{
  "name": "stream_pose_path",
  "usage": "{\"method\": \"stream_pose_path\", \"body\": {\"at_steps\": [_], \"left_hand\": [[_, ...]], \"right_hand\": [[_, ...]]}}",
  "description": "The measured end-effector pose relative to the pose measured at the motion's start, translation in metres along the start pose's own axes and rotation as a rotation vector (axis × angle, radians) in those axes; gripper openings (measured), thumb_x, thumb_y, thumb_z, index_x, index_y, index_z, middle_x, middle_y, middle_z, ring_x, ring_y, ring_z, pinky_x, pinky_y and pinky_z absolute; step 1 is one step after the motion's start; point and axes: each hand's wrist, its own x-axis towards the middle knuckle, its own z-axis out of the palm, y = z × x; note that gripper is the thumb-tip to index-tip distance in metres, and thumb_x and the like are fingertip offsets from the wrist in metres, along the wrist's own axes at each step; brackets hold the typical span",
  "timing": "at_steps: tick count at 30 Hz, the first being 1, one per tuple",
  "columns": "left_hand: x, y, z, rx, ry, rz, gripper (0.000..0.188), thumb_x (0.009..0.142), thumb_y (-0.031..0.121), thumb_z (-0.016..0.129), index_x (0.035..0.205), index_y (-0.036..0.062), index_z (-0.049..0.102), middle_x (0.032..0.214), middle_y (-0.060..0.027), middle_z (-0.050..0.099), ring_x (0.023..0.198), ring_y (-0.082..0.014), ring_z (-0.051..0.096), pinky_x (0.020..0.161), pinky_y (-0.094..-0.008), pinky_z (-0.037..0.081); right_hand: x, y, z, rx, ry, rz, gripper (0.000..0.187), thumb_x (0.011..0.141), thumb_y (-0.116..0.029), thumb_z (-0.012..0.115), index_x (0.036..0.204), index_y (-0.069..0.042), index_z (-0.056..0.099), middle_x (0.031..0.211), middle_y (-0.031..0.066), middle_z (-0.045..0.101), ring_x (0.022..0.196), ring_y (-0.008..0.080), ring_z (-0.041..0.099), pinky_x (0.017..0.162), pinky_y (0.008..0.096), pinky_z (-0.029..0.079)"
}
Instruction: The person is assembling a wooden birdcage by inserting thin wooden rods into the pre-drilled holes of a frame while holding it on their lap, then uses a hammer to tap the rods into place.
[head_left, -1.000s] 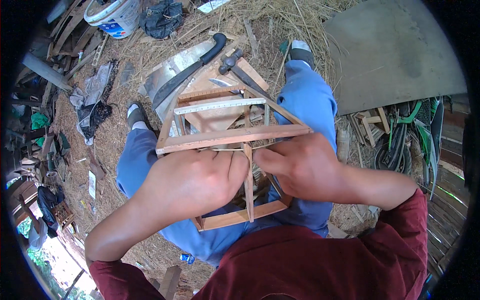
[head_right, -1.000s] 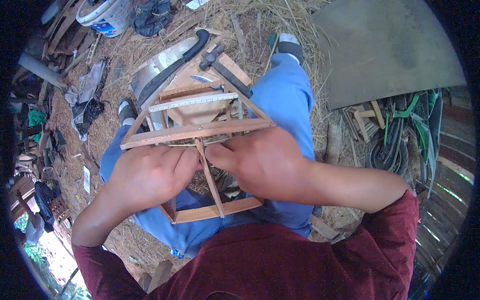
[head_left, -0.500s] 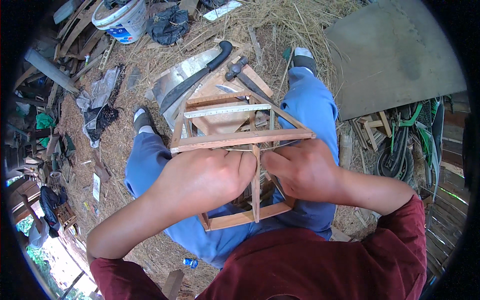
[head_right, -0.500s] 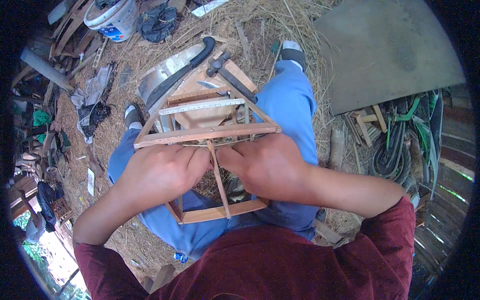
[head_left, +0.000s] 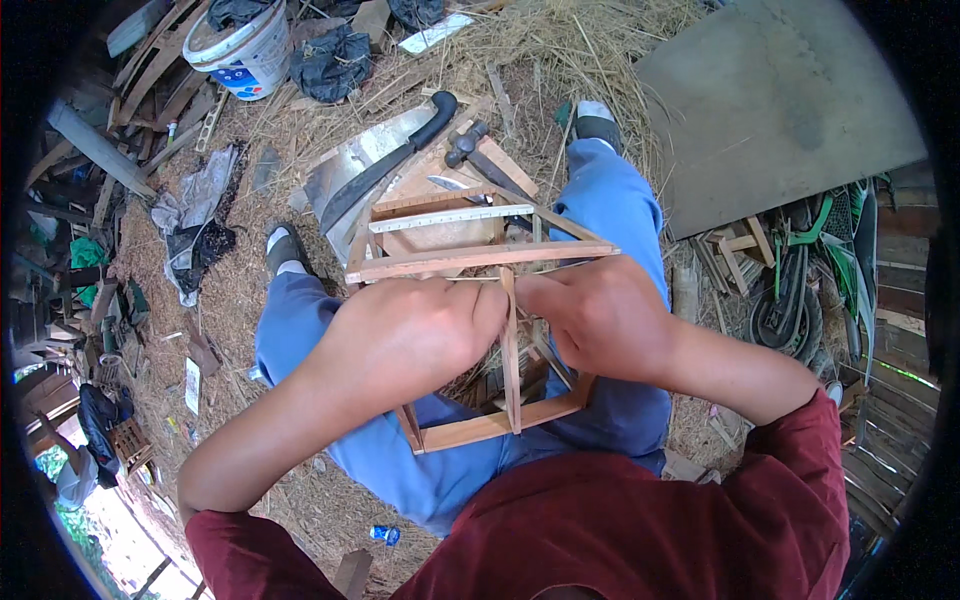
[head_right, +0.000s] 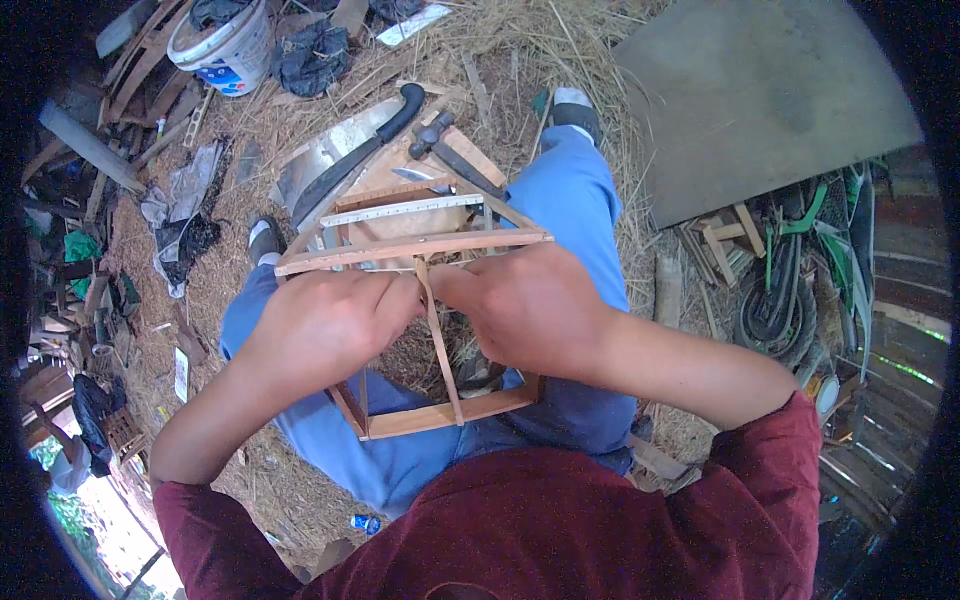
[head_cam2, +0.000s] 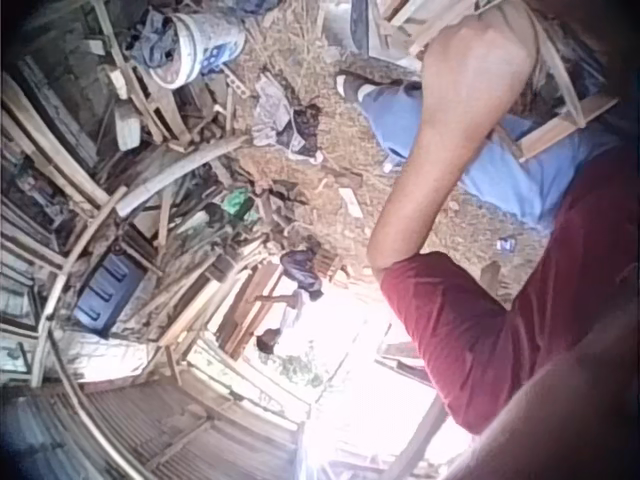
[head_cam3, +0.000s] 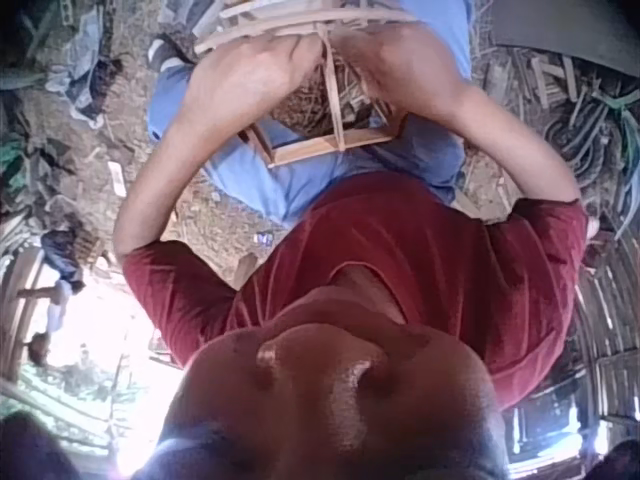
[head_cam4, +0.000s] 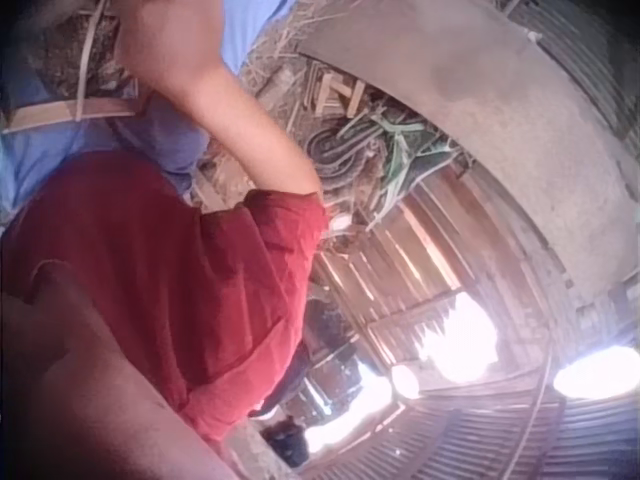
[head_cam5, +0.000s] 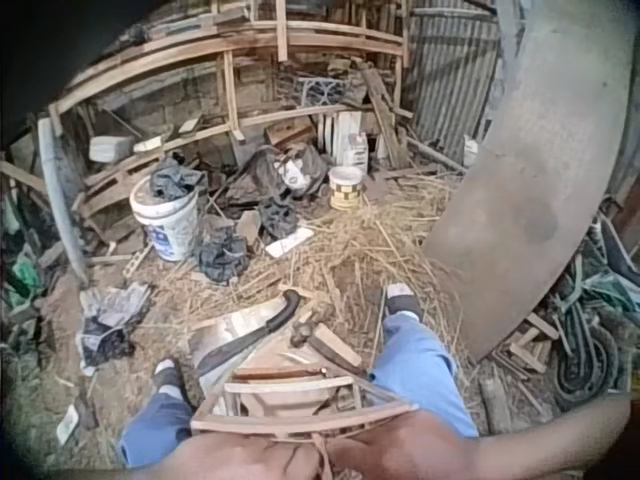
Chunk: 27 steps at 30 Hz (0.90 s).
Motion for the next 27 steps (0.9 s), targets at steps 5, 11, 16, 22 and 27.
{"method": "stream_pose_path", "body": {"at_steps": [5, 11, 16, 22, 27], "left_hand": [[-0.004, 0.014, 0.001, -0.021, 0.080, -0.072, 0.018, 0.091, 0.018, 0.071, 0.106, 0.0087, 0.067, 0.084, -0.0025, 0.067, 0.075, -0.0203, 0.074, 0.062, -0.0367, 0.058], [-0.007, 0.030, 0.004, -0.067, 0.139, -0.279, 0.028, 0.085, 0.017, 0.071, 0.113, 0.0116, 0.070, 0.094, -0.0035, 0.069, 0.083, -0.0239, 0.074, 0.072, -0.0413, 0.057], [-0.005, 0.027, 0.007, -0.139, 0.150, -0.292, 0.024, 0.088, 0.016, 0.072, 0.111, 0.0107, 0.069, 0.093, -0.0047, 0.068, 0.084, -0.0244, 0.073, 0.070, -0.0409, 0.056], [-0.008, 0.027, 0.006, -0.133, 0.115, -0.301, 0.025, 0.087, 0.016, 0.072, 0.110, 0.0088, 0.068, 0.097, -0.0063, 0.069, 0.086, -0.0250, 0.073, 0.070, -0.0411, 0.057], [-0.014, 0.025, 0.010, -0.128, 0.311, -0.246, 0.035, 0.084, 0.017, 0.070, 0.118, 0.0064, 0.070, 0.098, -0.0055, 0.067, 0.087, -0.0243, 0.071, 0.071, -0.0395, 0.056]], "right_hand": [[-0.007, 0.004, -0.009, 0.003, -0.027, -0.021, 0.021, 0.089, -0.012, 0.071, 0.109, -0.012, 0.066, 0.082, 0.0091, 0.073, 0.079, 0.0329, 0.078, 0.063, 0.0486, 0.058], [-0.019, 0.005, -0.011, -0.089, -0.010, -0.009, 0.022, 0.090, -0.014, 0.070, 0.111, -0.009, 0.064, 0.091, 0.0096, 0.075, 0.084, 0.0320, 0.079, 0.067, 0.0464, 0.061], [-0.011, 0.012, -0.014, -0.137, -0.039, -0.108, 0.025, 0.086, -0.018, 0.070, 0.110, -0.011, 0.063, 0.091, 0.0076, 0.073, 0.086, 0.0292, 0.078, 0.067, 0.0439, 0.060], [-0.006, 0.014, -0.012, -0.146, -0.040, -0.176, 0.026, 0.084, -0.019, 0.072, 0.107, -0.012, 0.063, 0.082, 0.0054, 0.066, 0.072, 0.0283, 0.075, 0.059, 0.0430, 0.058], [-0.001, 0.011, -0.013, -0.199, -0.012, -0.190, 0.024, 0.085, -0.019, 0.070, 0.107, -0.012, 0.063, 0.080, 0.0045, 0.065, 0.069, 0.0261, 0.074, 0.055, 0.0414, 0.056]]}}
